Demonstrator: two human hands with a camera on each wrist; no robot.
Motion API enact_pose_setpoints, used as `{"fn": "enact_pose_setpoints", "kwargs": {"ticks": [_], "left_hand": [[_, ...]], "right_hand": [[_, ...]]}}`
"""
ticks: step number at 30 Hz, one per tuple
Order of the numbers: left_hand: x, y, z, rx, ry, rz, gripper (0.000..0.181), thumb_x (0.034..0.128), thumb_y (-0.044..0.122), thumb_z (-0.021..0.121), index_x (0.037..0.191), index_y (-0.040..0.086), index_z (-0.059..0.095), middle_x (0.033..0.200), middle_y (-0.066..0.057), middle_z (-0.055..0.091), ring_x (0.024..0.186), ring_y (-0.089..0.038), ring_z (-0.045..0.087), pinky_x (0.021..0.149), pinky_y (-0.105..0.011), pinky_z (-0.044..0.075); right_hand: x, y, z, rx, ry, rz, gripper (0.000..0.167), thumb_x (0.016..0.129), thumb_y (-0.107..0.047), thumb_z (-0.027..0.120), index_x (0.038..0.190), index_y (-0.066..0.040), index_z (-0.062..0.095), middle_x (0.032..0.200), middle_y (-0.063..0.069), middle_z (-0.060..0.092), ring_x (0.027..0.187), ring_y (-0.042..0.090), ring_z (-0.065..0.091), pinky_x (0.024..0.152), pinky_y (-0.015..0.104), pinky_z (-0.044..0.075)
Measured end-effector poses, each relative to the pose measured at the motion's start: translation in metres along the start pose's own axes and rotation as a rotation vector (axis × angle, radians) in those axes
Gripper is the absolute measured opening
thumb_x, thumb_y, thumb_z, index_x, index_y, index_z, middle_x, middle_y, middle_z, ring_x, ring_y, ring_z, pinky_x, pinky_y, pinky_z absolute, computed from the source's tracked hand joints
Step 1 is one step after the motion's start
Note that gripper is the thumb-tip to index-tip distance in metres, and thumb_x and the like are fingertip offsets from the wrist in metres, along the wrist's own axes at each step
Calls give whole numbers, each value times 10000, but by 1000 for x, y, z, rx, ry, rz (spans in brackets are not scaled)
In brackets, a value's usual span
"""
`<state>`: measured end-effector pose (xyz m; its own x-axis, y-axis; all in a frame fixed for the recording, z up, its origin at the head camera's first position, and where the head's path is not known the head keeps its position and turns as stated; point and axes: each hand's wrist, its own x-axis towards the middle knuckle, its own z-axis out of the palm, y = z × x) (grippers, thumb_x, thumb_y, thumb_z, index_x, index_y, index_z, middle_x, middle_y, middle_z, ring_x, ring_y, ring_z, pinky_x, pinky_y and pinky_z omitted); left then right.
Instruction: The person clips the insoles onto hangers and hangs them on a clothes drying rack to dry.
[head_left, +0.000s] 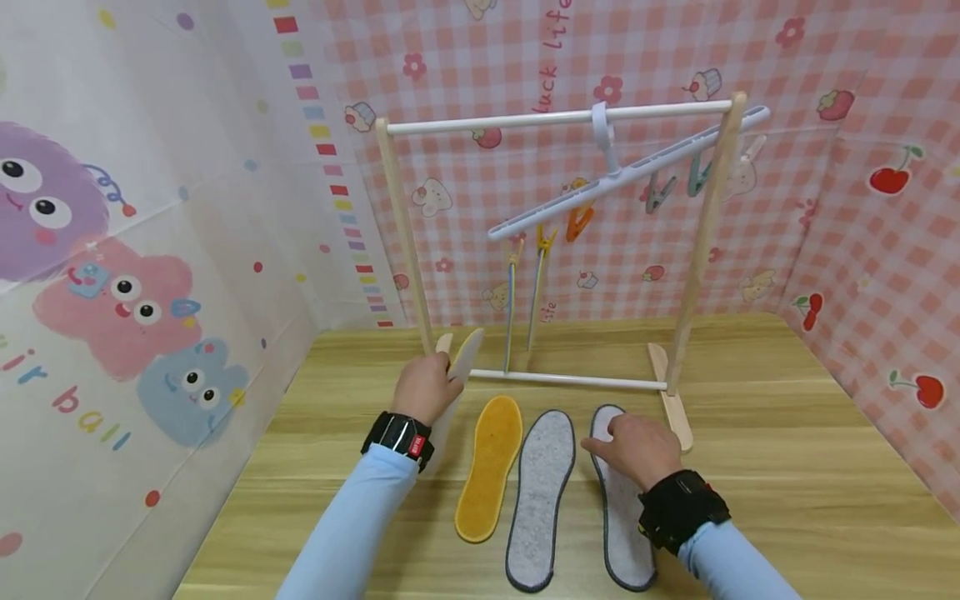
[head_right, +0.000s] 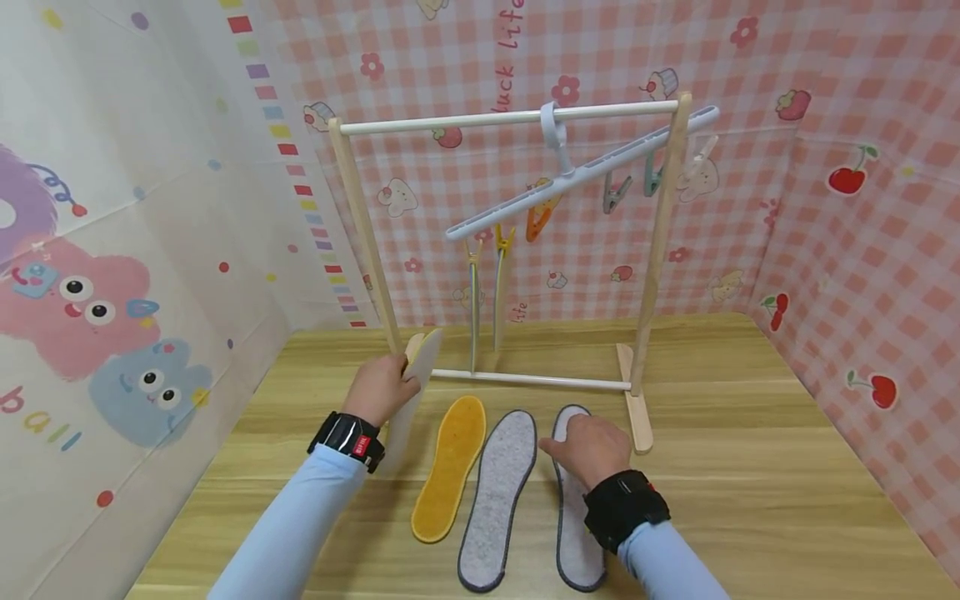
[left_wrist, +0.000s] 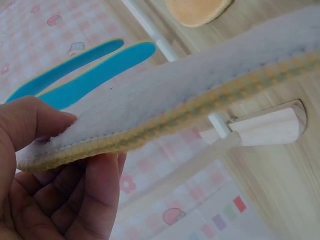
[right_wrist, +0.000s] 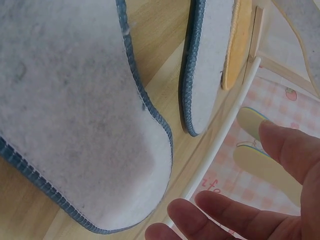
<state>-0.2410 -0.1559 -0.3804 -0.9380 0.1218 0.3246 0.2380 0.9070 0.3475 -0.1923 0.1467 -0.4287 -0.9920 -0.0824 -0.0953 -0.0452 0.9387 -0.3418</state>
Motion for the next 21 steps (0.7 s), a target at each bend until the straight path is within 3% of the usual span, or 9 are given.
{"fn": "enact_pose_setpoints", "kwargs": {"ticks": [7,21], "left_hand": [[6,8,1,-10,88,50,184,841,72,674,724,57,534,599,-36,498,521,-200,504,480,-328,387],[14,33,5,-77,105,65,170,854,79,651,726,68,540,603,-25,514,523,-167,487,466,-288,367]], "right_hand": [[0,0,-2,-7,13,-4,531,872,-499,689,1078,-12,729,926,144,712,645,193,583,502,335,447],[3,3,-10,15,48,-14,517,874,-498,682,1028,-7,739,833,98,701,631,189,572,498,347,434]]}}
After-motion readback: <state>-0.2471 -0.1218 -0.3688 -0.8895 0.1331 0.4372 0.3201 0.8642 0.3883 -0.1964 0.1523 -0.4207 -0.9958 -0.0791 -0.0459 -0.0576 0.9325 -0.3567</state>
